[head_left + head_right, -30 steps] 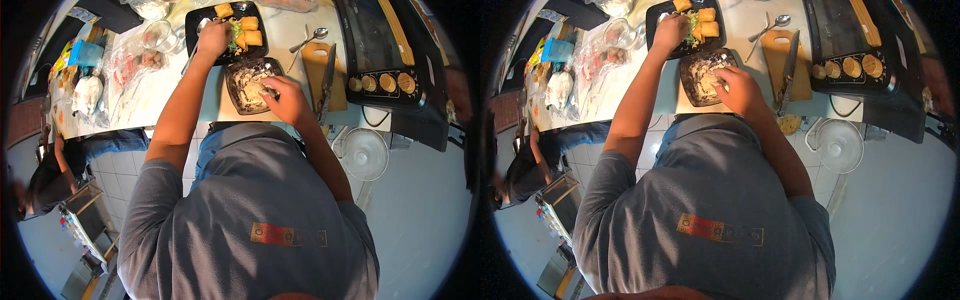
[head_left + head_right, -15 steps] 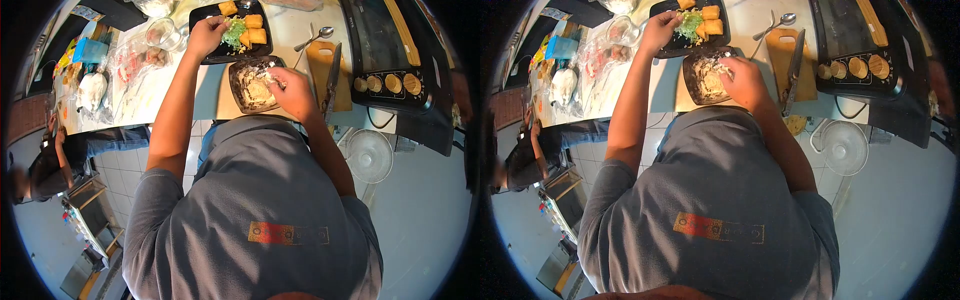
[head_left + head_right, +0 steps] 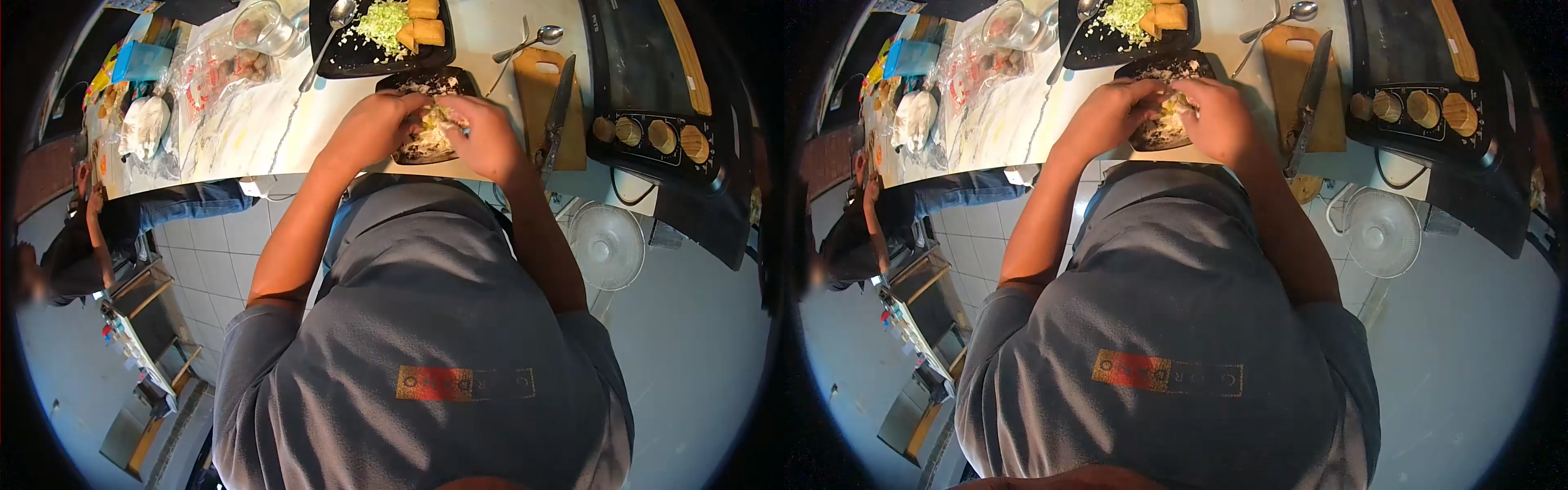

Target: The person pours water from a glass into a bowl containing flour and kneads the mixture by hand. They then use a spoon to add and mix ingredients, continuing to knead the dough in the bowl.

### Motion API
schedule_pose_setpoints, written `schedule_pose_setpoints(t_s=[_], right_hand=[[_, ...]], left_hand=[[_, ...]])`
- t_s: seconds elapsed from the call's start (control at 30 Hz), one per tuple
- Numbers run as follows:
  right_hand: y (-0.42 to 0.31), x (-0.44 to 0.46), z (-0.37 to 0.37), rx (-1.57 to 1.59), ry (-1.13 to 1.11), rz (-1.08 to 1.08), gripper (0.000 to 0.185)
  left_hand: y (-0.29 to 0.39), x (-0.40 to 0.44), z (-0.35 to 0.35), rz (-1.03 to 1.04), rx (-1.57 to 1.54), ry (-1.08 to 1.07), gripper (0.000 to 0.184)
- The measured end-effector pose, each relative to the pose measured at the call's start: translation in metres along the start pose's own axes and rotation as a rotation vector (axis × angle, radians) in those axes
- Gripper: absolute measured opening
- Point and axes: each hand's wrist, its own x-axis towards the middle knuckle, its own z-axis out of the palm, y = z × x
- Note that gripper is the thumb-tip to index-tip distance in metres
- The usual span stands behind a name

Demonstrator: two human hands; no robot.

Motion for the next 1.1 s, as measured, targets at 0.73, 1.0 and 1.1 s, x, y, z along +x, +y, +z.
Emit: schedule_pose_setpoints(t_s=[0.73,1.0,1.1], right_hand=[[-0.008,0.015,0.014,-0.22,0.068,-0.136,0.042],[0.004,0.01,0.044,-0.365,0.048,-0.088,0.046],[0.004,0.012,0.055,-0.324,-0.067,-0.036,0.042]], left_hand=[[-0.02,-0.034,0.011,0.008,0.108,0.292,0.023],[-0.036,-0.034,0.024,-0.085,-0.182,0.414,0.023],[-0.039,-0.035,0.027,-0.133,-0.225,0.402,0.02]])
